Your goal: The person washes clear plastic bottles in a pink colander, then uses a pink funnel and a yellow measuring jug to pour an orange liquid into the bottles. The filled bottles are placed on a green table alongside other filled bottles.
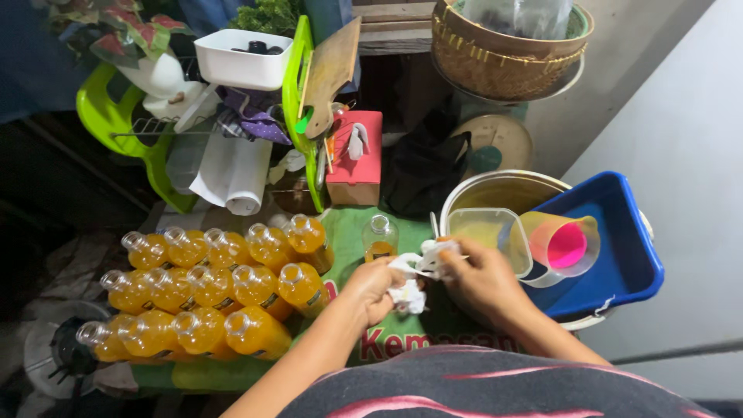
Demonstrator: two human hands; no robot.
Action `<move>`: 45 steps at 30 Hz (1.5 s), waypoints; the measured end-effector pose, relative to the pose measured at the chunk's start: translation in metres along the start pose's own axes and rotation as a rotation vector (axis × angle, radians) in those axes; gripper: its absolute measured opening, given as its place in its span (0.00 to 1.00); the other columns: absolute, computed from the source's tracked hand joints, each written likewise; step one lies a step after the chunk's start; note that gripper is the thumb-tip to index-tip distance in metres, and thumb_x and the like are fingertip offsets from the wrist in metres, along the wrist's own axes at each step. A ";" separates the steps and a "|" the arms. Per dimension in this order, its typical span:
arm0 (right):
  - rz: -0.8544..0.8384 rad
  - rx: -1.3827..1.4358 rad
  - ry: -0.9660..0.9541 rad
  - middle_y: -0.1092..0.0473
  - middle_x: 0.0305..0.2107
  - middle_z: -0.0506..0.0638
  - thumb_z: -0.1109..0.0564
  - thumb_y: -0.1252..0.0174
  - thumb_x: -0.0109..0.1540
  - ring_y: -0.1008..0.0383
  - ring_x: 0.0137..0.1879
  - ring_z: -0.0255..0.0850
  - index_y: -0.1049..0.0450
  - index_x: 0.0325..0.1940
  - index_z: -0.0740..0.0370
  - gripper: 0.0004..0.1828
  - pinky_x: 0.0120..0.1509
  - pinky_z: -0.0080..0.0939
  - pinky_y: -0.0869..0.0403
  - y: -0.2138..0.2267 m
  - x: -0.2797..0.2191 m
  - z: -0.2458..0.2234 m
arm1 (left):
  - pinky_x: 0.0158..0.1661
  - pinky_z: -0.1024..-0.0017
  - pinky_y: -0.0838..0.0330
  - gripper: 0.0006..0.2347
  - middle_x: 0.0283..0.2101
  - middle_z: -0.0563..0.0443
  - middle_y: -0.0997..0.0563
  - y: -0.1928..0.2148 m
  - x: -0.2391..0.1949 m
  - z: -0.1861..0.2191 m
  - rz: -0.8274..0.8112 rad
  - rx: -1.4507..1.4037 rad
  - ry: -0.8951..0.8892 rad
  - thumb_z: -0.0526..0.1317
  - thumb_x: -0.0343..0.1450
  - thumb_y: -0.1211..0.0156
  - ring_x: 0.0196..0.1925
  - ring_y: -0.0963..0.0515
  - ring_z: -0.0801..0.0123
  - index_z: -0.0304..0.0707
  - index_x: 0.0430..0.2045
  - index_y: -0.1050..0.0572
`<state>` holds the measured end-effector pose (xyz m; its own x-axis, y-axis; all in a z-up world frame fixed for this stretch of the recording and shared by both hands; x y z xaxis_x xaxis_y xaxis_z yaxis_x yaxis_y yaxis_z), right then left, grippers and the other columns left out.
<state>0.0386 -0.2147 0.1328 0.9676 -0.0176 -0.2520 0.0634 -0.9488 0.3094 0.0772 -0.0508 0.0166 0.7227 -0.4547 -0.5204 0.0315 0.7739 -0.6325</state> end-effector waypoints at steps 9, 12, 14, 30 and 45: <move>-0.090 -0.254 0.432 0.19 0.36 0.52 0.56 0.35 0.56 0.18 0.41 0.36 0.20 0.50 0.62 0.18 0.46 0.38 0.22 -0.019 -0.003 -0.012 | 0.34 0.70 0.27 0.05 0.31 0.52 0.23 -0.039 -0.049 0.019 -0.326 -0.108 0.193 0.28 0.67 0.44 0.27 0.28 0.69 0.34 0.35 0.26; -0.042 -0.325 0.205 0.20 0.29 0.53 0.53 0.36 0.60 0.21 0.35 0.38 0.19 0.45 0.62 0.13 0.41 0.40 0.24 -0.013 0.005 0.001 | 0.32 0.70 0.26 0.08 0.32 0.50 0.18 -0.032 -0.052 0.023 -0.181 0.249 0.170 0.32 0.67 0.41 0.24 0.28 0.73 0.36 0.39 0.22; -0.025 -0.326 0.121 0.21 0.27 0.53 0.53 0.36 0.62 0.24 0.32 0.37 0.18 0.42 0.62 0.11 0.39 0.40 0.25 -0.011 0.008 0.012 | 0.32 0.68 0.24 0.11 0.34 0.47 0.15 -0.020 -0.055 0.035 0.142 0.682 0.037 0.34 0.65 0.40 0.26 0.23 0.69 0.39 0.41 0.20; -0.210 0.578 -0.759 0.28 0.45 0.55 0.52 0.53 0.69 0.27 0.49 0.49 0.30 0.55 0.58 0.14 0.54 0.61 0.25 -0.042 -0.017 0.071 | 0.58 0.55 0.31 0.21 0.56 0.41 0.25 0.062 -0.089 0.164 0.986 1.578 -0.364 0.37 0.62 0.33 0.61 0.28 0.47 0.41 0.50 0.27; -0.115 0.731 -0.701 0.24 0.42 0.55 0.57 0.53 0.67 0.22 0.43 0.45 0.28 0.56 0.63 0.15 0.45 0.43 0.24 -0.073 -0.015 0.050 | 0.54 0.53 0.27 0.16 0.54 0.35 0.25 0.104 -0.013 0.173 0.727 1.732 -0.346 0.38 0.66 0.35 0.57 0.24 0.41 0.38 0.47 0.25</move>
<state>0.0067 -0.1605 0.0678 0.5893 0.1282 -0.7977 -0.2445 -0.9127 -0.3273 0.1907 0.1117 0.0572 0.9916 0.0395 -0.1235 0.0998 0.3753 0.9215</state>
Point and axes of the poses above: each hand's wrist, its own x-axis towards the middle knuckle, its own y-axis out of the back of the hand, z = x × y, the point moved 5 cm from there along x, towards the middle knuckle
